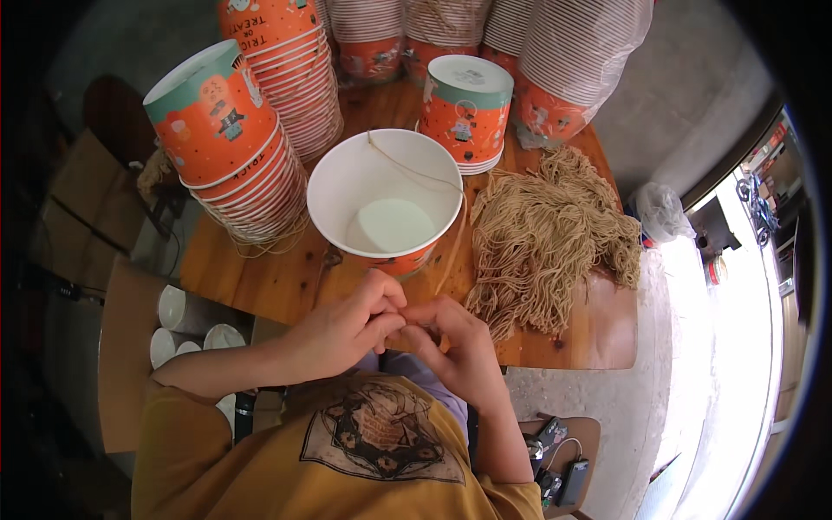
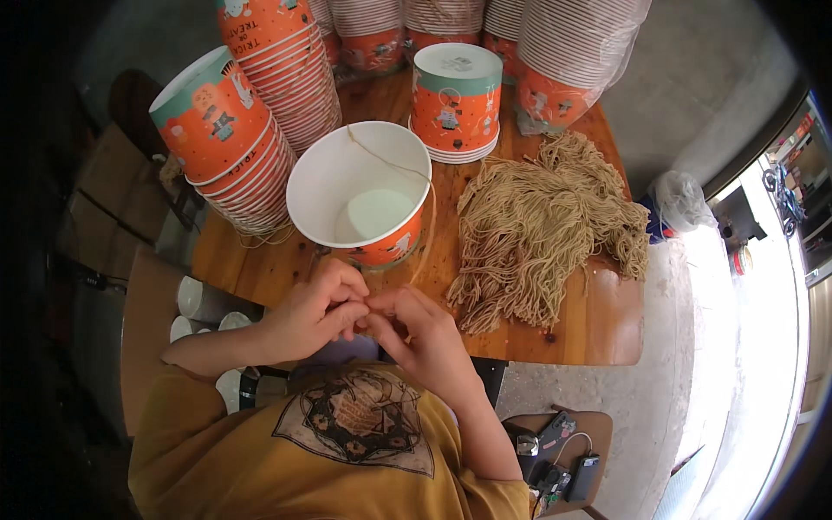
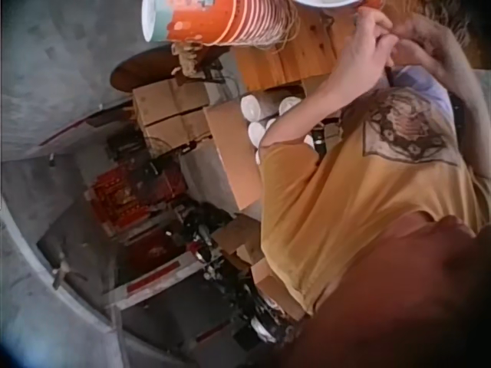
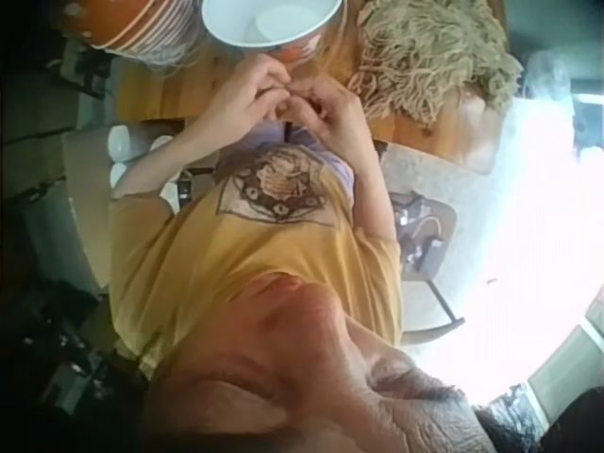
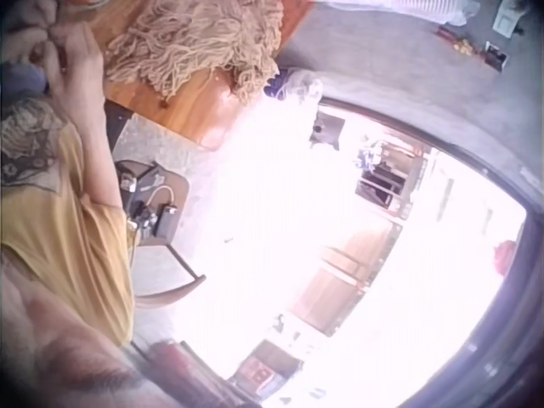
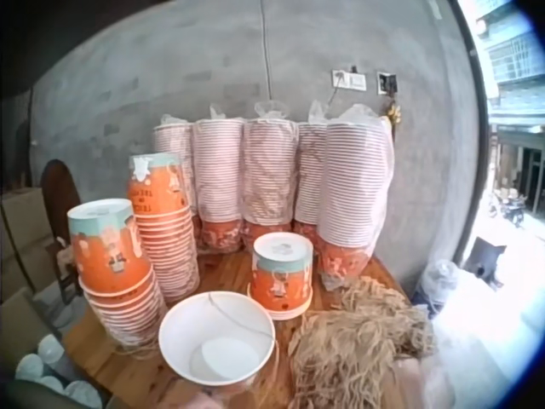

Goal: The recorder is threading and tying twine handles onto decorative paper treat buckets at a workstation.

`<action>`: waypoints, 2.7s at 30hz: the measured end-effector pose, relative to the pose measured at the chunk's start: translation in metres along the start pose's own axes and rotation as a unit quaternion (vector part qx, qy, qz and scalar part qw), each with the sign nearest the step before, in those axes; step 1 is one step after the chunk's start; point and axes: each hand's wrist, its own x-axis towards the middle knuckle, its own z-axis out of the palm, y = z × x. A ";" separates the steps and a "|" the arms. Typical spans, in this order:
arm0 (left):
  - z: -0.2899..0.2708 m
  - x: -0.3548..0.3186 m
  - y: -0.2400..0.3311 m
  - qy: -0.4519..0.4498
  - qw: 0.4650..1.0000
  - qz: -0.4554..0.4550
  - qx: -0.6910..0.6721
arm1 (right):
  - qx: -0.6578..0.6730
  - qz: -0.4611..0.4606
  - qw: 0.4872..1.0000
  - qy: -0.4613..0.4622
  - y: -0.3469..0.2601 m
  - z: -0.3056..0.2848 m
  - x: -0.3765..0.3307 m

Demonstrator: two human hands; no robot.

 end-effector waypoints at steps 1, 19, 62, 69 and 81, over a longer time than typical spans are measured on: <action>-0.001 0.000 0.003 0.007 1.000 0.006 -0.002 | -0.001 0.003 1.000 0.016 0.001 0.000 -0.001; -0.055 0.052 0.017 0.015 0.982 0.091 0.164 | 0.141 0.081 0.959 0.232 0.025 0.019 0.005; -0.065 0.065 0.019 -0.058 0.997 -0.027 0.040 | -0.164 -0.071 0.931 0.317 0.036 0.040 0.037; -0.064 0.065 0.023 -0.068 0.996 -0.052 0.019 | -0.174 -0.025 0.934 0.310 0.033 0.038 0.042; -0.063 0.065 0.017 -0.050 0.998 -0.021 0.026 | -0.197 -0.036 0.930 0.307 0.029 0.037 0.049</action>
